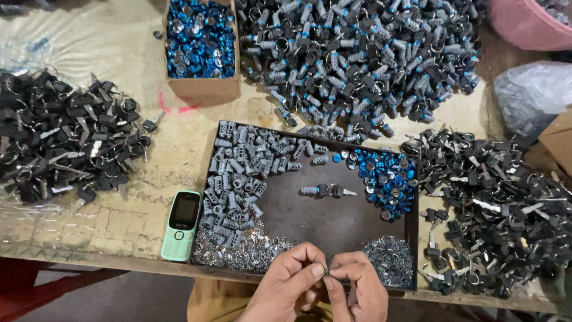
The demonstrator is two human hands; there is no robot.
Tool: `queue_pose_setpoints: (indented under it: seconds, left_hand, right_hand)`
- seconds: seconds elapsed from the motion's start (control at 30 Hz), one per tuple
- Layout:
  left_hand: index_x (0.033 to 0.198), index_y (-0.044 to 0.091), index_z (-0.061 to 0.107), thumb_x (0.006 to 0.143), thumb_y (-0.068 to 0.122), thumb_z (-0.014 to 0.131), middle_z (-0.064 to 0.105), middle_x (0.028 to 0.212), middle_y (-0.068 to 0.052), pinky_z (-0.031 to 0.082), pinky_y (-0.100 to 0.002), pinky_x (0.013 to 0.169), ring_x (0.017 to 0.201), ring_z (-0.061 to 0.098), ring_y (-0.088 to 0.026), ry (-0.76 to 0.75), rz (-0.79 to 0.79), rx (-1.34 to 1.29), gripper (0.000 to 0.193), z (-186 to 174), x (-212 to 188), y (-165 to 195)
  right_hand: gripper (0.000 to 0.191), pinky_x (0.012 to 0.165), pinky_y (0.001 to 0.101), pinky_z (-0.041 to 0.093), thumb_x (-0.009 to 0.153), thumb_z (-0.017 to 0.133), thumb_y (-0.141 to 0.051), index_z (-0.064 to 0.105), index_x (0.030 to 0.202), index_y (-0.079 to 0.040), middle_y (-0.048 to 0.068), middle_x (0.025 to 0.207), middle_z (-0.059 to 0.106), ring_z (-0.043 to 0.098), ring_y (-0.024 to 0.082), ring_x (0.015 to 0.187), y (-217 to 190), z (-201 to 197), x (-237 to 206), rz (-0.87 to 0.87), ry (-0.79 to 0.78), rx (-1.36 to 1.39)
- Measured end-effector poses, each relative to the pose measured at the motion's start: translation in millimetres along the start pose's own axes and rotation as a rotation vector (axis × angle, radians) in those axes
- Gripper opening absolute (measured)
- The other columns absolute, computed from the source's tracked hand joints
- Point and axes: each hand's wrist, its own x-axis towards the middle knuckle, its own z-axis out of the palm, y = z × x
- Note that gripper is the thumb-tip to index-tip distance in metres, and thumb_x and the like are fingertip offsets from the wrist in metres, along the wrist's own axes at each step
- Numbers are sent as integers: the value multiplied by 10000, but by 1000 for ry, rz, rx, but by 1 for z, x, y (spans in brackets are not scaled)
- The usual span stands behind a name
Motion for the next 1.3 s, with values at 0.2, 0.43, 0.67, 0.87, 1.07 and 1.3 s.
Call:
queue_pose_setpoints:
  seconds: [0.2, 0.43, 0.67, 0.87, 1.07, 1.3]
  left_hand:
    - [982, 87, 579, 991, 192, 673, 562, 741, 43, 350, -187, 494, 549, 453, -29, -8, 17, -2, 141, -9, -1, -6]
    - [982, 87, 580, 985, 172, 682, 552, 721, 33, 352, -191, 497, 548, 454, -28, 4, 4, 6, 133, -11, -2, -2]
    - [987, 63, 573, 996, 99, 657, 514, 698, 37, 337, -207, 485, 528, 439, -35, -60, 63, 19, 92, -23, -4, -2]
    - [962, 64, 574, 985, 70, 640, 499, 673, 26, 332, -218, 483, 528, 445, -55, -54, 67, 29, 70, -31, -5, 3]
    - [926, 50, 559, 981, 60, 638, 484, 638, 10, 328, -234, 467, 518, 419, -65, 53, 211, -16, 96, -50, -19, 17]
    - [908, 49, 550, 977, 52, 642, 493, 643, 10, 309, -227, 456, 513, 410, -63, 116, 314, -50, 115, -68, -39, 28]
  right_hand:
    - [101, 780, 283, 556, 915, 689, 21, 597, 954, 6, 165, 968, 675, 651, 147, 858, 9, 3, -9, 20, -8, 65]
    - [136, 749, 268, 564, 879, 715, 63, 627, 966, 7, 164, 974, 681, 661, 142, 845, 9, 4, -4, -36, -38, 60]
    - [191, 688, 258, 596, 774, 809, 77, 689, 910, 20, 169, 933, 717, 722, 145, 820, 21, -5, -2, -30, -108, 88]
    - [160, 758, 299, 572, 785, 761, 88, 668, 910, 54, 162, 954, 671, 693, 169, 872, 8, 0, 26, 367, -252, 408]
    - [231, 645, 306, 550, 747, 812, -73, 693, 944, -50, 62, 962, 713, 709, 198, 761, -28, 21, 103, 83, -284, -567]
    - [284, 742, 438, 507, 797, 785, -167, 628, 1006, -56, 124, 989, 646, 634, 349, 903, -39, 106, 135, -531, -694, -550]
